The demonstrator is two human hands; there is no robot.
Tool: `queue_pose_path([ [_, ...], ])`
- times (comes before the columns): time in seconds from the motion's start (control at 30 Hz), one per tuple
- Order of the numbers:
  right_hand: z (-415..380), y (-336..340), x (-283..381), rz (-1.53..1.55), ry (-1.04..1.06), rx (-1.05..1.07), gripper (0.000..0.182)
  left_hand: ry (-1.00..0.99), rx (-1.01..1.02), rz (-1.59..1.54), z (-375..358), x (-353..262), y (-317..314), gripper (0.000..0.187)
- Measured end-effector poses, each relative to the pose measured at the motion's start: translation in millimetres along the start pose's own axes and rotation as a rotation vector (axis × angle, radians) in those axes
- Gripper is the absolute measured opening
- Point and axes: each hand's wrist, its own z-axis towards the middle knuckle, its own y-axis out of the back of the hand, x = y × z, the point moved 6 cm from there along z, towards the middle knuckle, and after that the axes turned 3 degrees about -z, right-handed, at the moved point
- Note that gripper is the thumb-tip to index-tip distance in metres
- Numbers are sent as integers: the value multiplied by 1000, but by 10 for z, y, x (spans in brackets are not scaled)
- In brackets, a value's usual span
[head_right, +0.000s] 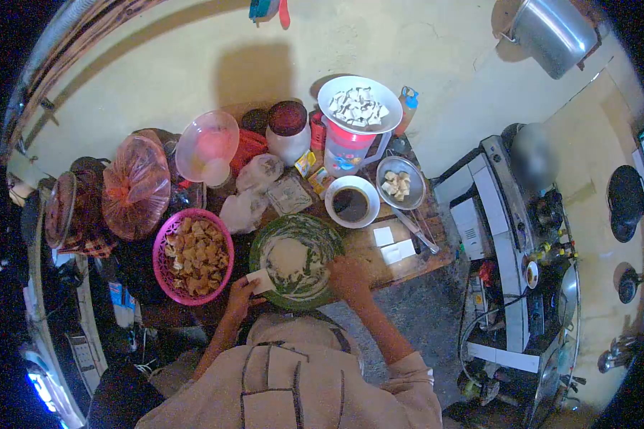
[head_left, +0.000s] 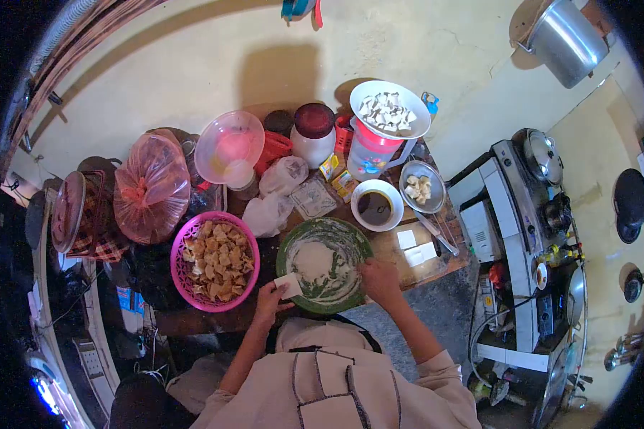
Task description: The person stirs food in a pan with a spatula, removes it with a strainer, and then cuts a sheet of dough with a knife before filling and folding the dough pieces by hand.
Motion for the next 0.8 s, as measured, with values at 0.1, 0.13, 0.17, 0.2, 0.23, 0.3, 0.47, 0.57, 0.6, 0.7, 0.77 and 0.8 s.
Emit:
queue_pose_path([
  [0.1,0,-269,-129,-86,-188,123,14,0,-25,99,17,8,15,23],
  [0.13,-35,-384,-140,-88,-238,146,13,0,-30,101,15,5,10,23],
  [0.17,-68,-477,-161,-90,-287,169,12,-2,-35,102,9,-2,0,23],
  [0.2,-65,-442,-106,-81,-264,185,11,-2,-41,104,5,-3,-6,23],
  [0.23,-87,-389,-52,-73,-242,201,10,-19,-36,93,6,-1,-14,24],
  [0.3,-112,-303,19,-64,-226,250,10,-50,-21,71,15,13,-35,25],
  [0.47,-128,-420,-154,64,-290,406,16,-305,-25,880,-90,-229,-109,26],
  [0.57,-130,-340,-403,280,-392,412,18,-515,-101,1368,-486,-567,-376,26],
  [0.6,-126,-288,-443,352,-446,447,18,-561,-142,1418,-575,-634,-464,27],
  [0.7,-160,-211,-575,540,-519,488,19,-888,-228,1371,-628,-736,-608,19],
  [0.77,-209,-425,-780,630,-440,438,18,-657,-118,1258,-363,-575,-543,19],
  [0.8,-196,-335,-763,759,-447,426,18,-544,-65,1199,-207,-477,-504,19],
])
